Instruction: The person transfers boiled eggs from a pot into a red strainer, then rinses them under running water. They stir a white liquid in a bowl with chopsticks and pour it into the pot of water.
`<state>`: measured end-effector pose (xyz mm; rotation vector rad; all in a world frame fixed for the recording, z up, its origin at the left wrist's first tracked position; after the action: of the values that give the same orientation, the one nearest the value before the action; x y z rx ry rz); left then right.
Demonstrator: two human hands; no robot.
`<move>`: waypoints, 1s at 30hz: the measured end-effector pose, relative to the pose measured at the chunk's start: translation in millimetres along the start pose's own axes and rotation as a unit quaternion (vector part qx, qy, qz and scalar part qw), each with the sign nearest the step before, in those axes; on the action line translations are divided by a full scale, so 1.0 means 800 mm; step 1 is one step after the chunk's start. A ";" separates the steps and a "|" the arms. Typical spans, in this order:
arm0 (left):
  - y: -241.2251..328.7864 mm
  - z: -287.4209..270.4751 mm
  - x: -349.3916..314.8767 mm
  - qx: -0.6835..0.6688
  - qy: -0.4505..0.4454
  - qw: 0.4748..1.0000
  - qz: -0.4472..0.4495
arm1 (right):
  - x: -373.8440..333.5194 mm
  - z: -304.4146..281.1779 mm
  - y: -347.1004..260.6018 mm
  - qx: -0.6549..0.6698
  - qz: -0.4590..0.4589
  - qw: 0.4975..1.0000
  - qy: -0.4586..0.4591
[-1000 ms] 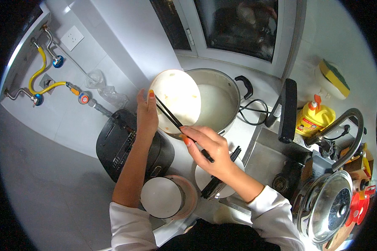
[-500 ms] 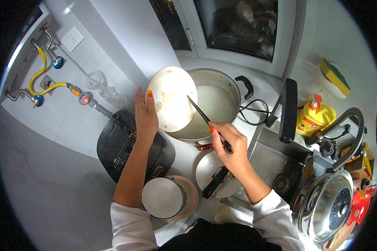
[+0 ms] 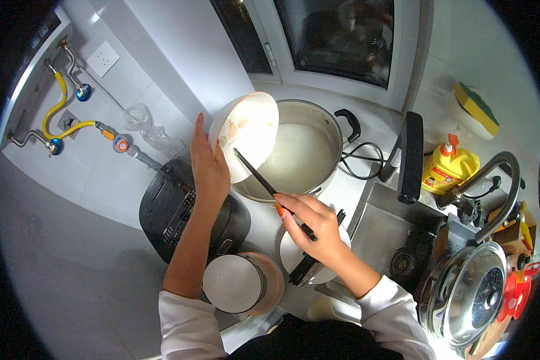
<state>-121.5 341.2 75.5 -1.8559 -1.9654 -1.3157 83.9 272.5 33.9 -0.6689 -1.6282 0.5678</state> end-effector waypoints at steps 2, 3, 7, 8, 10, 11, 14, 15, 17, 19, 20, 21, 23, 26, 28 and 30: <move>0.011 -0.003 -0.001 0.008 -0.007 1.000 0.009 | 0.001 0.005 0.001 -0.002 -0.011 1.000 0.010; 0.016 -0.004 -0.001 0.014 -0.008 1.000 0.015 | 0.001 0.007 0.004 -0.009 -0.009 1.000 0.012; 0.035 -0.010 -0.003 0.047 -0.001 0.998 0.042 | 0.003 0.005 0.010 -0.025 -0.008 0.999 0.039; 0.036 -0.010 -0.003 0.049 -0.004 0.998 0.044 | 0.004 0.002 0.010 -0.027 -0.010 0.998 0.050; 0.037 -0.009 -0.004 0.054 -0.012 0.997 0.047 | 0.004 -0.002 0.012 -0.038 -0.012 0.998 0.056; 0.038 -0.009 -0.004 0.052 -0.011 0.997 0.051 | 0.005 -0.006 0.013 -0.045 -0.013 0.997 0.059; 0.040 -0.010 -0.004 0.053 -0.010 0.997 0.062 | 0.007 -0.016 0.013 -0.054 -0.017 0.996 0.067; 0.040 -0.010 -0.004 0.058 -0.009 0.996 0.066 | 0.006 -0.020 0.014 -0.067 -0.011 0.995 0.071; 0.041 -0.010 -0.004 0.060 -0.013 0.996 0.065 | 0.012 -0.027 0.013 -0.073 -0.013 0.995 0.068; 0.041 -0.008 -0.003 0.055 -0.024 0.997 0.055 | 0.022 -0.034 0.012 -0.083 -0.037 0.993 0.074; 0.042 -0.007 -0.002 0.054 -0.031 0.997 0.049 | 0.027 -0.038 0.012 -0.089 -0.052 0.992 0.079; 0.043 -0.006 -0.001 0.054 -0.037 0.997 0.044 | 0.033 -0.041 0.010 -0.093 -0.067 0.990 0.083; 0.044 -0.005 -0.001 0.056 -0.042 0.996 0.048 | 0.041 -0.046 0.009 -0.115 -0.097 0.985 0.087; 0.042 -0.005 -0.003 0.063 -0.041 0.995 0.067 | 0.049 -0.047 0.008 -0.129 -0.113 0.983 0.058; 0.042 -0.004 -0.003 0.069 -0.045 0.994 0.067 | 0.052 -0.048 0.006 -0.151 -0.139 0.977 0.059; 0.043 -0.003 -0.004 0.068 -0.050 0.994 0.070 | 0.053 -0.047 0.008 -0.158 -0.166 0.972 0.055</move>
<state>-92.6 332.5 91.7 -1.9868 -1.8781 -1.0424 117.2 306.3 65.1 -0.6273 -1.6941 0.0263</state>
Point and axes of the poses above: each hand's wrist, its own x-axis towards the middle knuckle, its own z-axis out of the palm, y = z × x, the point moved 8 cm from there along x, towards the middle knuckle, and after that the axes turned 4 degrees about y, right-handed, at the moved point
